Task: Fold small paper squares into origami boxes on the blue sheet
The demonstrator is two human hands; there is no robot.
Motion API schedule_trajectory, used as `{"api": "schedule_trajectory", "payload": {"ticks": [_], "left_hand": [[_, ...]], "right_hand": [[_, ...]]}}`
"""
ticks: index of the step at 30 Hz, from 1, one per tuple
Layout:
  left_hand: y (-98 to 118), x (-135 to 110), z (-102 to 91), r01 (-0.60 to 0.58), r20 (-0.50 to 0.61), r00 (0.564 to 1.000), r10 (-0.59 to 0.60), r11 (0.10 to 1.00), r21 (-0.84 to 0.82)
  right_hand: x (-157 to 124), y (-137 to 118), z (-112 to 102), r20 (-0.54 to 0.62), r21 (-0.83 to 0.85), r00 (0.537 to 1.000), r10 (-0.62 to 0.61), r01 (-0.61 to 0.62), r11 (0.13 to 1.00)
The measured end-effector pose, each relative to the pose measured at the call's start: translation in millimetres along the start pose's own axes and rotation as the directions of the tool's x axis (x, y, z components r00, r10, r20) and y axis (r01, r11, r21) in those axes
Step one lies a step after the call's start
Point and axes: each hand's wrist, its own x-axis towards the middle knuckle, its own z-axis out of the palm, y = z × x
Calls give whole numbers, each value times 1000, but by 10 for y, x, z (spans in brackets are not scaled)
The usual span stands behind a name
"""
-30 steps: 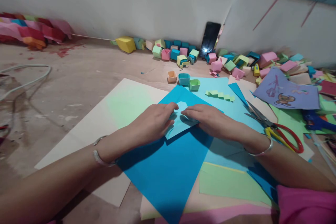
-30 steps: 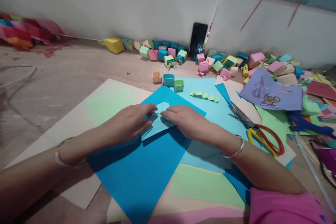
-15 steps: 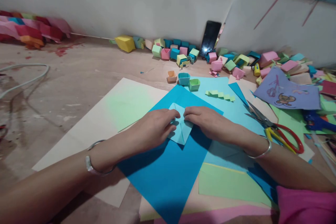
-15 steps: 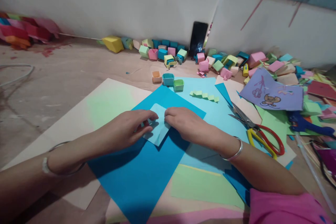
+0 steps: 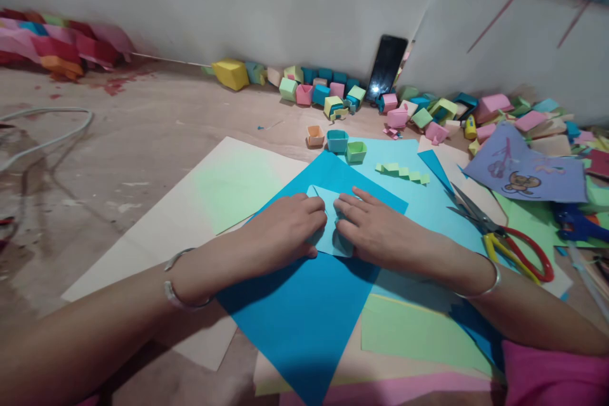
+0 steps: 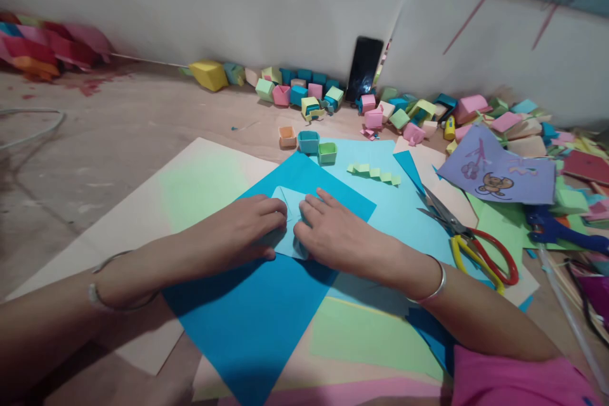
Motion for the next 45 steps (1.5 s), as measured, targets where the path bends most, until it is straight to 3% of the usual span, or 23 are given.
{"api": "schedule_trajectory", "payload": {"ticks": [5,12,16,18,24,32,39,45], "left_hand": [[-36,-21,32,-51,-48,998,52,999,18],[-28,12,63,-26,-74,997,33,995,99],[52,6,84,-5,-113,993,21,990,143],[105,-4,89,4,-136,991,18,987,162],[209,-16,97,-15,-128,991,31,992,125],[162,40,72,-31,-85,995,43,990,141],[70,80,89,-34,-119,992,31,999,-30],[-7,132,61,214,-128,951,-280,901,-378]], "right_hand": [[-8,-84,-13,-17,17,998,62,-61,998],[-17,-161,-39,-9,-26,999,33,-34,999],[-18,-67,-66,-91,47,996,8,-3,999],[-40,-18,-84,-137,90,990,38,-25,996],[-193,-3,-37,-123,206,988,90,-64,976],[-186,-115,108,-233,204,937,259,-213,956],[-217,-109,168,-224,420,924,309,-195,886],[-179,-51,210,-144,646,792,593,-379,663]]}}
